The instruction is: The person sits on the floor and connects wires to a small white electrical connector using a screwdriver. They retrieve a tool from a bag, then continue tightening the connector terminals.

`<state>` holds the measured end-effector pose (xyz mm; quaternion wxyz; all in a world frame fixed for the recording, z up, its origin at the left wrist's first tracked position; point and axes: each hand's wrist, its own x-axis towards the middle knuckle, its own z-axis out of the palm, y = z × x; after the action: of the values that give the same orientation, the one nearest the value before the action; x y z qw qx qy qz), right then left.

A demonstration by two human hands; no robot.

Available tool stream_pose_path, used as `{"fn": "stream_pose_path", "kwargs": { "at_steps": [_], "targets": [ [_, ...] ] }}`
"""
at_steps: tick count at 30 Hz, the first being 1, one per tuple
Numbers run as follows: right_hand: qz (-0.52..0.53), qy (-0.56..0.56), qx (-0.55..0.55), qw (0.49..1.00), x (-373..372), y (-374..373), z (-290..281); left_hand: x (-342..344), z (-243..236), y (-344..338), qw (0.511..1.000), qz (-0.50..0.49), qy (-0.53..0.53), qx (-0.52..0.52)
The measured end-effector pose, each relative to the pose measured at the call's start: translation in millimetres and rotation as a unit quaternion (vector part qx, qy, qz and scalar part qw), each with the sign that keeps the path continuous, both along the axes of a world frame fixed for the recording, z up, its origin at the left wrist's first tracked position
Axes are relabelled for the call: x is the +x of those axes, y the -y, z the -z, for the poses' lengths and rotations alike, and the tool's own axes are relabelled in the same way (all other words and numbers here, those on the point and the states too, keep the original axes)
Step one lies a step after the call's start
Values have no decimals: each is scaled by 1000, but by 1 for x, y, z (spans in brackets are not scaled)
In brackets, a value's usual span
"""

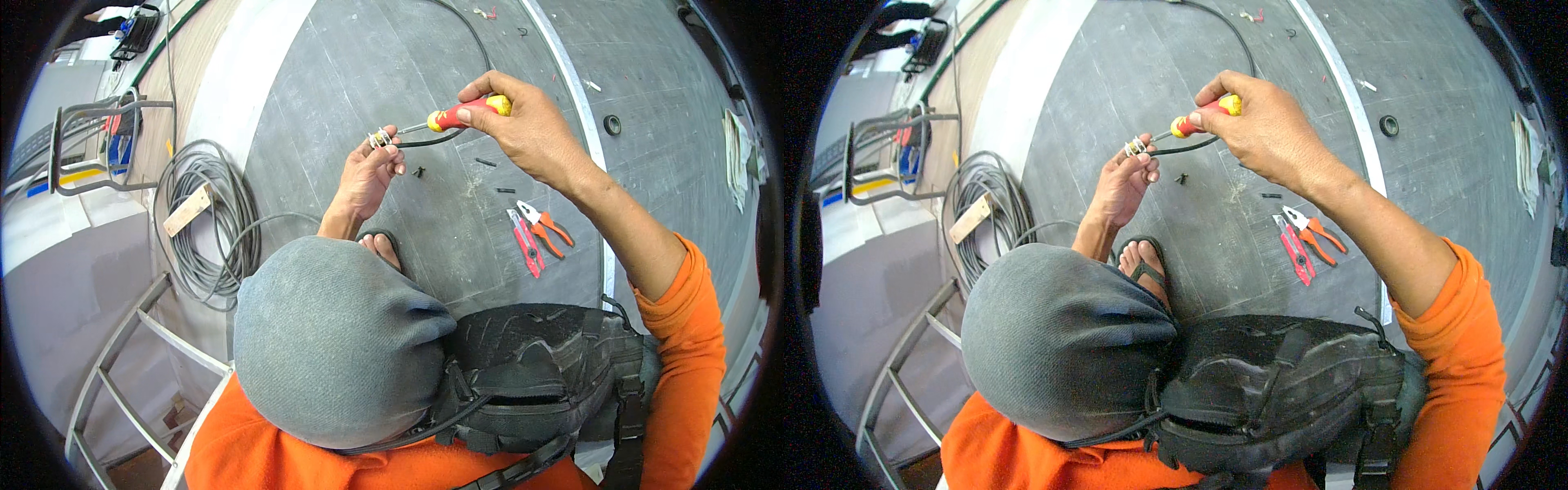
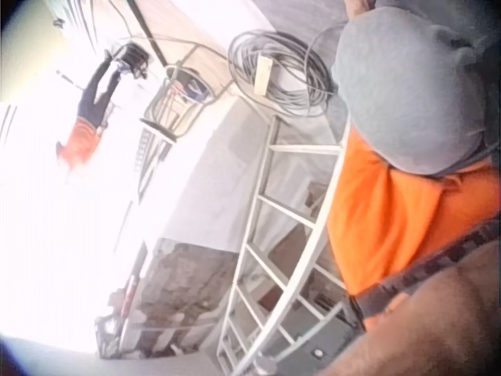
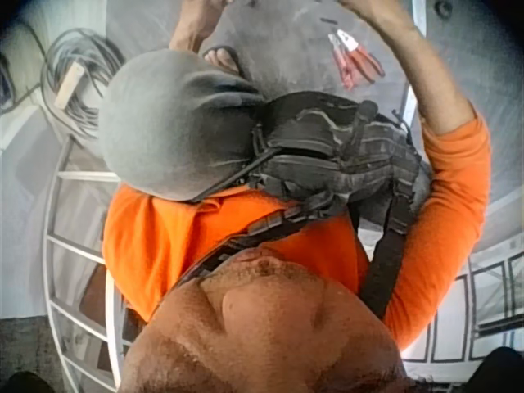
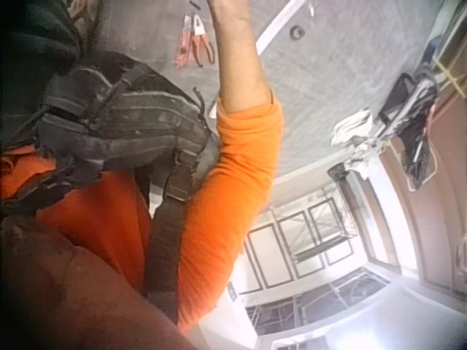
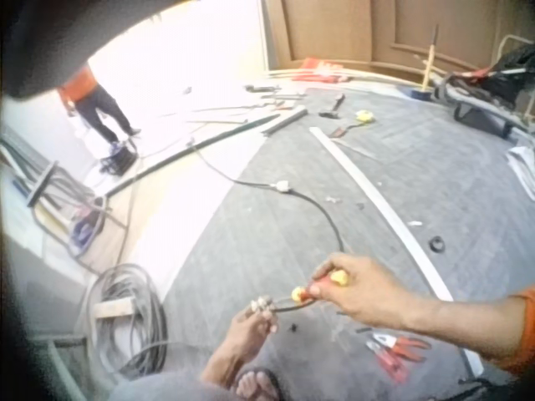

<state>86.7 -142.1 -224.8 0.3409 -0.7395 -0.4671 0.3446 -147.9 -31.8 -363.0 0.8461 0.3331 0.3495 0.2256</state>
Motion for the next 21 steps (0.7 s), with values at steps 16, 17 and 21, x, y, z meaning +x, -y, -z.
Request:
{"fn": "stream_pose_path", "kwargs": {
  "at_steps": [16, 17, 21],
  "targets": [
    [184, -292, -82, 935, 24, 35, 49, -9, 13, -11, 997, 25, 23, -66],
    [199, -299, -83, 929, 29, 44, 59, -7, 16, -12, 998, 35, -4, -43],
    [195, -216, -106, 951, 47, 81, 120, -10, 36, -24, 996, 42, -74, 11]
  ]
}}
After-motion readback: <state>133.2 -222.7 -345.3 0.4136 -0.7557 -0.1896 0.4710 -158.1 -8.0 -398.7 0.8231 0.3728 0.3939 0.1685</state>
